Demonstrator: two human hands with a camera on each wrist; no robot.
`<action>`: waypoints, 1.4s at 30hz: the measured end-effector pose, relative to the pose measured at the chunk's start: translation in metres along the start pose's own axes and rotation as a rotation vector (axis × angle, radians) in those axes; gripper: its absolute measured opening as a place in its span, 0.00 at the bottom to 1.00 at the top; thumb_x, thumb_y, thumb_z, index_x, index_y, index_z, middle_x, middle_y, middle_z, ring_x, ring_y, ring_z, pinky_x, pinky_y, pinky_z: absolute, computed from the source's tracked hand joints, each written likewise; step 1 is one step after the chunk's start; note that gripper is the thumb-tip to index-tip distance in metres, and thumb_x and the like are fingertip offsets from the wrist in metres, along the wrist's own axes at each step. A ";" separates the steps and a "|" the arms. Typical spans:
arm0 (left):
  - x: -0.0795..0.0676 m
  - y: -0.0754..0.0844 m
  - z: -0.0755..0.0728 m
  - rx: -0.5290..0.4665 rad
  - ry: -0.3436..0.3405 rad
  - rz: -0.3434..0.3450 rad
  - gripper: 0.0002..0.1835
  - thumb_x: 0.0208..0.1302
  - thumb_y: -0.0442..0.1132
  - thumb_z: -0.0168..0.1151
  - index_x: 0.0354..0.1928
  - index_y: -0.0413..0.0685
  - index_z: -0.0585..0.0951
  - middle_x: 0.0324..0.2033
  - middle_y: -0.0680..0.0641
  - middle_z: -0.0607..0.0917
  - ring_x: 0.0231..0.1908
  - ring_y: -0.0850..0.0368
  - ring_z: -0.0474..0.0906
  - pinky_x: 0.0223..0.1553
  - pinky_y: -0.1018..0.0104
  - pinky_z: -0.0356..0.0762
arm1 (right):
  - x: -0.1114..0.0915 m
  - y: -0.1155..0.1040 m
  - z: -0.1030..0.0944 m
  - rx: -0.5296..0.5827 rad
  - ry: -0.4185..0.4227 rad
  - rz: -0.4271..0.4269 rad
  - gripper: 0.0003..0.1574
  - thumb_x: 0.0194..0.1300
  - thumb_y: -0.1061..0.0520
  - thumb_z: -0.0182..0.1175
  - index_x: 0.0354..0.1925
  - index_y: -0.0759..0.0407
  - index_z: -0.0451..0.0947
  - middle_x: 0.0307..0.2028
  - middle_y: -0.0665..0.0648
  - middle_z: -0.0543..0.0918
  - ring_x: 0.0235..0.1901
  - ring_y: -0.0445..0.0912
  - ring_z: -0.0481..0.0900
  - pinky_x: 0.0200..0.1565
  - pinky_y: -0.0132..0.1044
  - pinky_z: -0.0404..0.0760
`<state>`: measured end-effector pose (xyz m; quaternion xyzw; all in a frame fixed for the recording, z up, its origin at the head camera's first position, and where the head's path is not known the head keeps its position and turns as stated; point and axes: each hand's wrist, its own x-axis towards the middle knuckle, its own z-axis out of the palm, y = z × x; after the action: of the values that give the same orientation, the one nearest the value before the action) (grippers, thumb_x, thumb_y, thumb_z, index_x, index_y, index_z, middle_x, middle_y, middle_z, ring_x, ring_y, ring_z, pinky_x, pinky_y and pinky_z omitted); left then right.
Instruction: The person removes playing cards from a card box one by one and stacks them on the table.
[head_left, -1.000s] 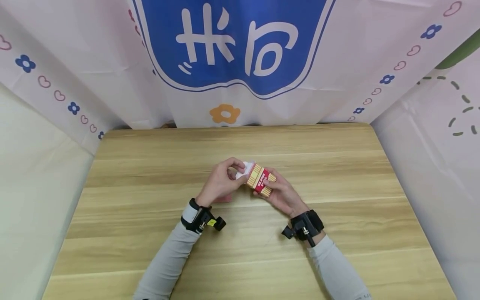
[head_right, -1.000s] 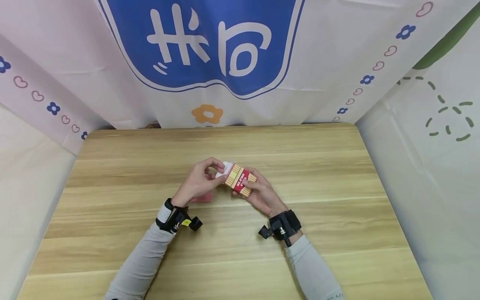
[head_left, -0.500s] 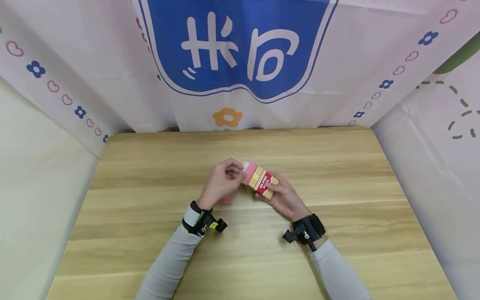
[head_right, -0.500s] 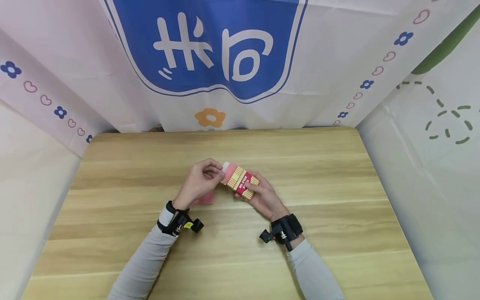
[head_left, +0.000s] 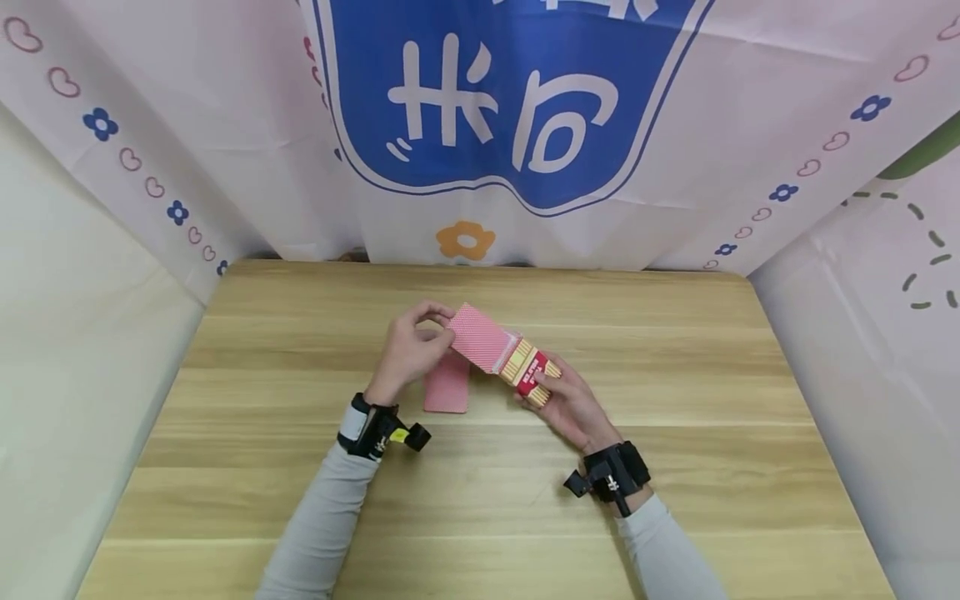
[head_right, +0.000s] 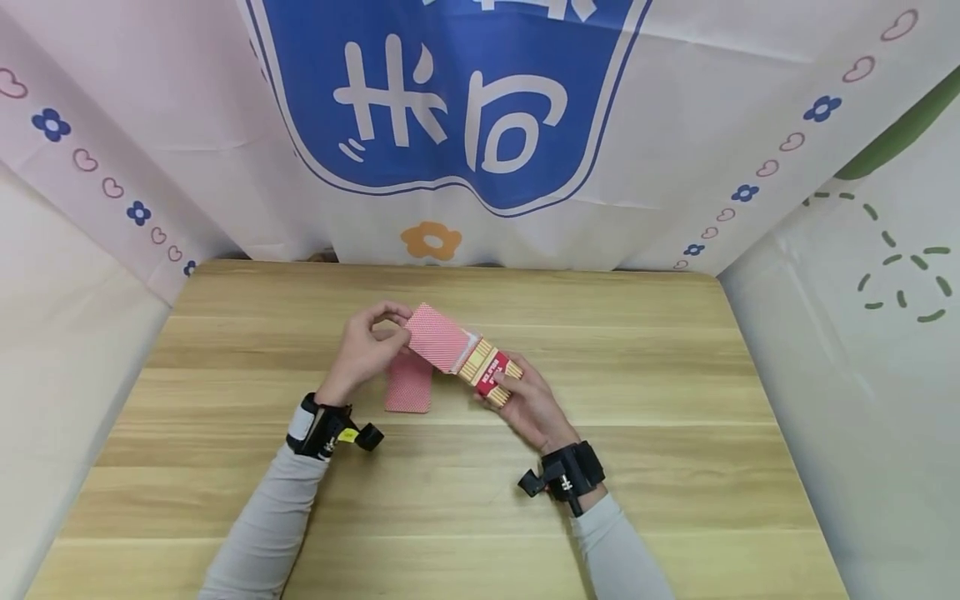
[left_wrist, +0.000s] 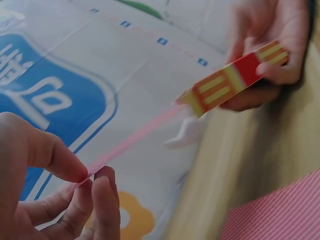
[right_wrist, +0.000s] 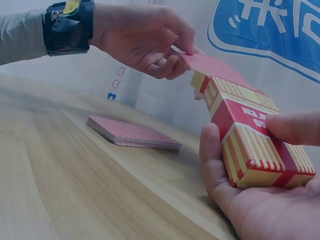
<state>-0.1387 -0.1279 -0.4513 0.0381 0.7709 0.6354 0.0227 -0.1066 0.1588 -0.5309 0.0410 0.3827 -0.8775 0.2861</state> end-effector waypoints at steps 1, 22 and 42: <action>0.000 0.001 -0.004 0.001 0.002 -0.007 0.14 0.64 0.30 0.60 0.51 0.36 0.82 0.44 0.38 0.80 0.32 0.39 0.87 0.30 0.63 0.84 | 0.000 0.001 0.000 -0.002 0.004 -0.002 0.39 0.73 0.65 0.57 0.76 0.55 0.55 0.73 0.63 0.62 0.65 0.54 0.75 0.60 0.47 0.80; 0.017 -0.038 -0.038 0.201 -0.336 -0.175 0.14 0.73 0.42 0.61 0.54 0.43 0.85 0.50 0.40 0.83 0.43 0.51 0.82 0.44 0.59 0.83 | 0.001 0.000 0.000 0.008 0.020 0.006 0.37 0.75 0.64 0.54 0.76 0.56 0.55 0.73 0.63 0.63 0.64 0.54 0.77 0.60 0.46 0.81; 0.013 -0.042 -0.018 0.553 -0.269 -0.073 0.09 0.69 0.41 0.66 0.46 0.47 0.89 0.39 0.46 0.84 0.39 0.51 0.76 0.40 0.59 0.74 | 0.003 -0.002 -0.001 0.025 -0.008 0.009 0.37 0.74 0.66 0.54 0.75 0.55 0.55 0.73 0.64 0.62 0.64 0.55 0.76 0.60 0.47 0.81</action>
<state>-0.1544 -0.1526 -0.4884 0.0990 0.9055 0.3896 0.1360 -0.1103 0.1593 -0.5310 0.0427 0.3705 -0.8811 0.2909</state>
